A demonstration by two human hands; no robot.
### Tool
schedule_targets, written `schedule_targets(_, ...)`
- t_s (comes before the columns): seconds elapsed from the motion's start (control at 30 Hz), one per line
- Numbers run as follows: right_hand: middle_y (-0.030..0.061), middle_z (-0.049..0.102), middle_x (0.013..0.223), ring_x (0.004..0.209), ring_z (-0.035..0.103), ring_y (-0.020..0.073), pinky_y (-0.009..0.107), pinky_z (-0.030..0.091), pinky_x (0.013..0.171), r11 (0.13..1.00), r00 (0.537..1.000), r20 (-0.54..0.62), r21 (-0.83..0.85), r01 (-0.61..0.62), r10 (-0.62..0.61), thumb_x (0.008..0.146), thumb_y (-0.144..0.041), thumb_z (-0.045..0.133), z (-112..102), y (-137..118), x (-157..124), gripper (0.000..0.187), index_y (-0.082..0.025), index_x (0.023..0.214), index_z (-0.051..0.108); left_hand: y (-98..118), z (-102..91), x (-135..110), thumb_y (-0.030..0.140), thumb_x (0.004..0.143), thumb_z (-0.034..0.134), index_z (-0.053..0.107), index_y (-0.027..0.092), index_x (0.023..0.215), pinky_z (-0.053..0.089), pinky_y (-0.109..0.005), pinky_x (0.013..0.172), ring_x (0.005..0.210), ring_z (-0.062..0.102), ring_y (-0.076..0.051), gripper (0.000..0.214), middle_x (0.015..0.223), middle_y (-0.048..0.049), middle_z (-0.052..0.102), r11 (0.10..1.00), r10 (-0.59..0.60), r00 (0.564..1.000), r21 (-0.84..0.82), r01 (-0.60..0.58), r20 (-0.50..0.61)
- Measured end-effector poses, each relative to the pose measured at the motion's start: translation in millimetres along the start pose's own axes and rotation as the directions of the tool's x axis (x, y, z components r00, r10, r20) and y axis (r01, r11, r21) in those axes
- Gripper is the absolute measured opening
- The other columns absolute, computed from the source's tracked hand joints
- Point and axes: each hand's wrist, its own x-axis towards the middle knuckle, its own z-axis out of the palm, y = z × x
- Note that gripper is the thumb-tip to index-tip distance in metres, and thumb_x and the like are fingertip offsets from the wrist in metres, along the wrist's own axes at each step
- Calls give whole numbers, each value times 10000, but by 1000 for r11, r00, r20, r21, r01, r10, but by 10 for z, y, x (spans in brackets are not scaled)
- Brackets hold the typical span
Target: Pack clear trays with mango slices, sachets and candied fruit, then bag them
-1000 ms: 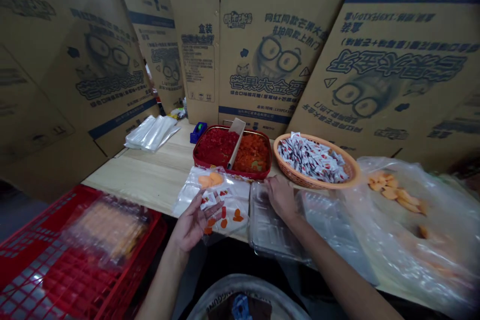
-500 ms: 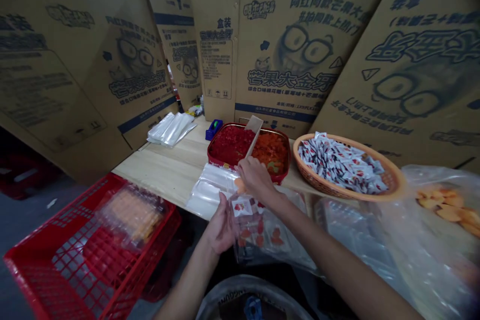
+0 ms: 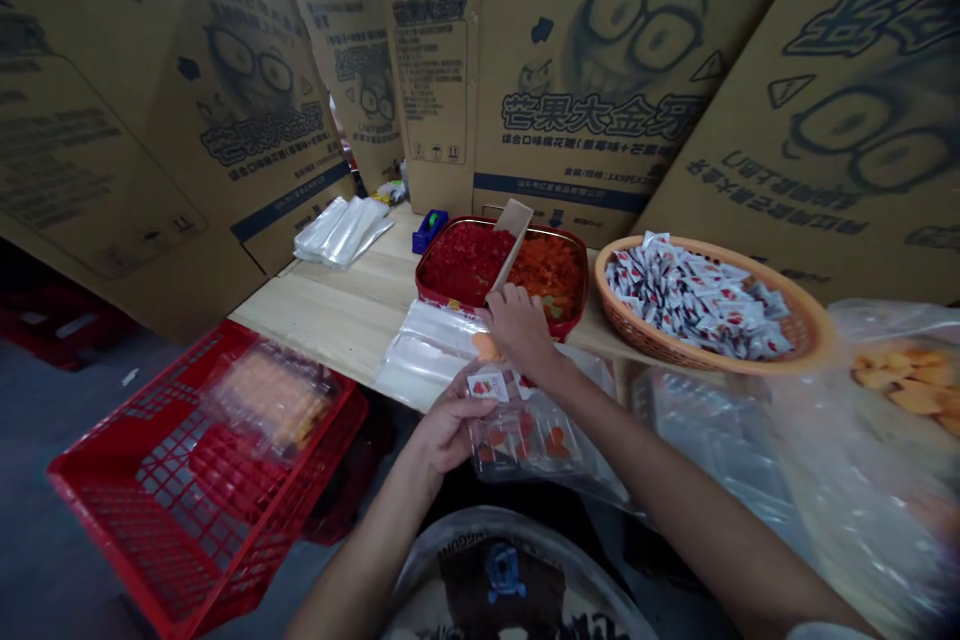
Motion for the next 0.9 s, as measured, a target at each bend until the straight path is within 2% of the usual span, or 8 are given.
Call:
schedule_targets(0.13, 103, 546, 985, 948, 447, 247, 365, 309, 773, 990, 996, -61, 126, -64, 72, 853, -389, 446, -85, 143, -70, 267, -170, 958, 556, 58, -2, -13, -19, 590, 654, 441, 228, 1169, 461, -440, 839, 976, 603, -279, 664, 1086, -81, 607, 999, 6, 1000, 32, -5, -20)
schedule_targets(0.23, 112, 549, 1004, 966, 471, 244, 365, 350, 791, 889, 954, -53, 381, -254, 296, 813, -394, 494, -75, 322, -210, 300, -155, 988, 542, 118, 20, -14, 0, 611, 627, 437, 222, 1181, 456, -451, 843, 990, 596, -295, 640, 1082, -89, 613, 1000, -5, 999, -6, 4, -36)
schedule_targets(0.3, 102, 570, 956, 891, 522, 211, 336, 396, 754, 695, 909, 107, 611, -379, 403, 791, -399, 504, -19, 416, -311, 337, -138, 1004, 524, 141, 39, -2, 47, 651, 597, 458, 210, 1169, 453, -469, 839, 995, 591, -310, 561, 1080, -96, 616, 999, -30, 999, -46, 29, -15)
schedule_targets(0.43, 24, 618, 826, 694, 564, 141, 269, 448, 641, 240, 843, 377, 841, -485, 383, 757, -371, 535, 21, 463, -446, 275, -178, 953, 538, 125, 55, 33, 79, 687, 566, 487, 216, 1152, 439, -488, 856, 1016, 583, -303, 491, 1087, -94, 618, 995, -45, 997, -81, 51, 68)
schedule_targets(0.6, 13, 665, 688, 601, 602, 135, 237, 485, 566, -351, 725, 682, 706, -615, 101, 652, -272, 679, -176, 438, -572, 178, -176, 793, 629, 111, 62, 36, 53, 690, 597, 473, 221, 1165, 456, -461, 842, 986, 601, -280, 519, 1073, -89, 627, 1000, -16, 995, 13, 15, 100)
schedule_targets(0.67, 22, 680, 673, 592, 615, 136, 236, 506, 568, -462, 668, 744, 596, -657, 12, 613, -181, 706, -228, 447, -632, 143, -155, 742, 651, 122, 95, 34, 48, 686, 613, 484, 201, 1153, 464, -436, 834, 963, 611, -268, 509, 1053, -92, 632, 998, -7, 997, 66, 2, 82)
schedule_targets(0.77, 14, 692, 679, 574, 619, 121, 218, 520, 547, -541, 637, 769, 555, -632, 45, 607, -91, 686, -226, 475, -698, 127, -148, 719, 662, 143, 172, 43, 70, 687, 636, 508, 185, 1123, 465, -424, 834, 949, 613, -262, 468, 1041, -90, 632, 994, 6, 999, 106, -12, 53)
schedule_targets(0.9, -9, 692, 675, 581, 627, 117, 221, 532, 532, -627, 610, 784, 532, -569, 112, 650, -66, 639, -159, 542, -718, 126, -163, 728, 661, 186, 234, 24, 326, 795, 554, 471, 211, 1191, 447, -465, 853, 1015, 578, -289, 421, 1165, -112, 568, 999, -34, 996, 3, 34, 79)
